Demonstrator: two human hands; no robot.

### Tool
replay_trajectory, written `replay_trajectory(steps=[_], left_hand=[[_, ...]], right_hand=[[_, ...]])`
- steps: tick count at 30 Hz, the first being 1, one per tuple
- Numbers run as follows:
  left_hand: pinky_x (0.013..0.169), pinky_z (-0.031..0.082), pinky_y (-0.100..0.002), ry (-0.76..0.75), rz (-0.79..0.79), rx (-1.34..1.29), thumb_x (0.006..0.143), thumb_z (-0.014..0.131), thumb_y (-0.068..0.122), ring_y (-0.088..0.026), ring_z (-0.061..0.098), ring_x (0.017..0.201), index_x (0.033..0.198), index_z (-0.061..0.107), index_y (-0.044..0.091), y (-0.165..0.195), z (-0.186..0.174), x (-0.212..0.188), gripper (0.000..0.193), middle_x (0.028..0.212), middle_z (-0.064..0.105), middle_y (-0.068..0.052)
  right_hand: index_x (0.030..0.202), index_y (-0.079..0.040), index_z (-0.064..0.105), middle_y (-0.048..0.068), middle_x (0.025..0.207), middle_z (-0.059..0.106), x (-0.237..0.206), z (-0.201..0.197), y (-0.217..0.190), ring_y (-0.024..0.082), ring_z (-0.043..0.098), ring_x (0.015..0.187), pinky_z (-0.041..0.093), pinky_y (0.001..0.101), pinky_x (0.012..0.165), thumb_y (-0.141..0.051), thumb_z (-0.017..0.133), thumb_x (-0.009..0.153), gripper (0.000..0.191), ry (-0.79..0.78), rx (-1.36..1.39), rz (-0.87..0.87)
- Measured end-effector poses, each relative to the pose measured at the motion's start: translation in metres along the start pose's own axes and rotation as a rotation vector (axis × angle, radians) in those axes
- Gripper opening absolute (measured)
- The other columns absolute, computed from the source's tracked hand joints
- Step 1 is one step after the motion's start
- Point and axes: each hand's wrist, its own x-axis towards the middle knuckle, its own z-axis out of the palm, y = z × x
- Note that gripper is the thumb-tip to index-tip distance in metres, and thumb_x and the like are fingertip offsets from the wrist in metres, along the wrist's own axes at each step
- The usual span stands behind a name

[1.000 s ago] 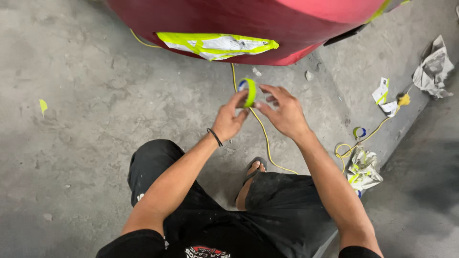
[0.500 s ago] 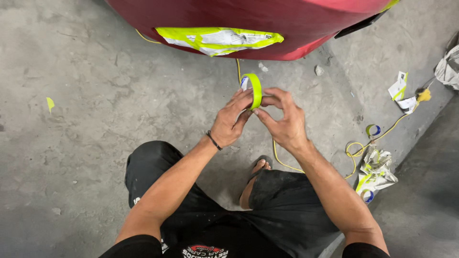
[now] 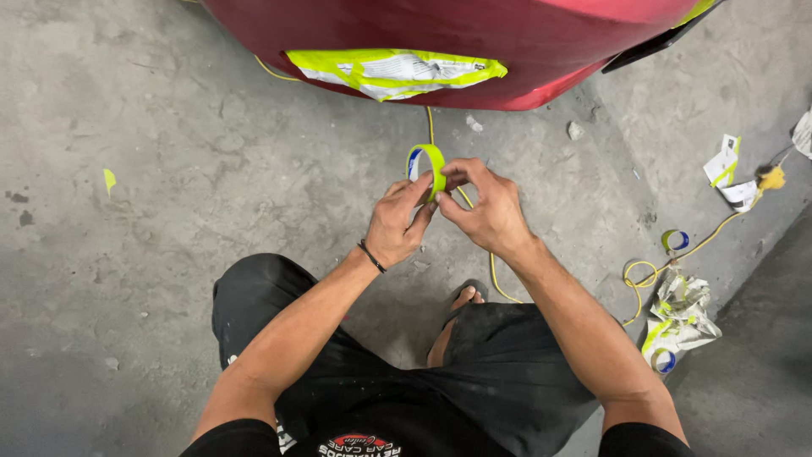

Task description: The person sits on the floor in front of a red car and applies yellow-green masking tape along the edge of the front bumper and grille, pressing the tape down by hand and tearing pieces from the roll. The person also handles a pink strap on the grille and newspaper masking is visible over the engine bay.

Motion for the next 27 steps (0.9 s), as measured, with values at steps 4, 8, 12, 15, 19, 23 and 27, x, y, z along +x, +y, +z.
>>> replay_trajectory(steps=[4,8,12,15,19,23,27], left_hand=[[0.096,0.052,-0.043,0.043,0.004,0.050,0.088,0.070,-0.005,-0.035,0.068,0.103,0.143,0.053,0.001,-0.004,-0.002,-0.004,0.058,0.111,0.073,-0.015],[0.097,0.053,-0.042,0.041,0.022,0.046,0.089,0.069,-0.006,-0.034,0.067,0.106,0.144,0.054,0.001,0.002,-0.003,0.001,0.057,0.115,0.071,-0.015],[0.103,0.053,-0.043,0.083,0.153,0.063,0.091,0.069,-0.003,-0.037,0.066,0.116,0.139,0.055,0.005,0.018,-0.013,0.010,0.051,0.124,0.068,-0.016],[0.101,0.053,-0.041,0.165,0.159,0.109,0.094,0.071,0.003,-0.036,0.066,0.113,0.130,0.058,0.009,0.029,-0.030,0.017,0.039,0.120,0.067,-0.014],[0.105,0.045,-0.047,0.153,0.089,0.174,0.098,0.067,0.011,-0.043,0.057,0.119,0.133,0.054,-0.003,0.029,-0.046,0.023,0.040,0.129,0.059,-0.023],[0.102,0.048,-0.045,-0.087,-0.055,0.008,0.101,0.065,0.012,-0.038,0.061,0.117,0.128,0.058,-0.002,0.017,-0.039,0.020,0.032,0.123,0.066,-0.016],[0.099,0.053,-0.041,-0.108,-0.142,-0.105,0.099,0.072,0.012,-0.032,0.065,0.118,0.117,0.064,0.004,0.010,-0.025,0.012,0.022,0.116,0.070,-0.011]], right_hand=[[0.110,-0.007,0.065,0.009,0.099,0.075,0.005,0.006,0.004,0.021,0.076,0.094,0.060,0.0344,0.084,-0.008,0.081,0.086,0.028,-0.018,-0.072,-0.055],[0.123,-0.005,0.053,0.009,0.101,0.074,0.003,0.011,0.005,0.024,0.076,0.096,0.058,0.0361,0.088,-0.011,0.082,0.086,0.047,0.006,-0.011,-0.029],[0.133,-0.004,0.046,0.012,0.109,0.072,0.002,0.010,0.002,0.030,0.075,0.105,0.058,0.0377,0.089,-0.008,0.077,0.088,0.055,0.090,-0.058,-0.099],[0.133,-0.004,0.050,0.015,0.113,0.073,0.011,-0.006,0.005,0.035,0.070,0.107,0.057,0.0417,0.090,-0.002,0.077,0.086,0.054,0.039,-0.274,-0.192],[0.136,-0.006,0.051,0.011,0.116,0.073,0.015,-0.023,0.007,0.035,0.066,0.111,0.056,0.0438,0.094,0.002,0.073,0.088,0.053,-0.059,-0.317,-0.306],[0.131,-0.007,0.060,0.012,0.120,0.071,0.009,-0.021,0.002,0.034,0.066,0.115,0.056,0.0428,0.095,0.002,0.074,0.089,0.045,-0.089,-0.268,-0.332],[0.131,-0.005,0.062,0.015,0.124,0.069,0.006,-0.021,-0.002,0.033,0.066,0.118,0.056,0.0414,0.100,0.002,0.079,0.087,0.047,0.089,-0.210,-0.321]])
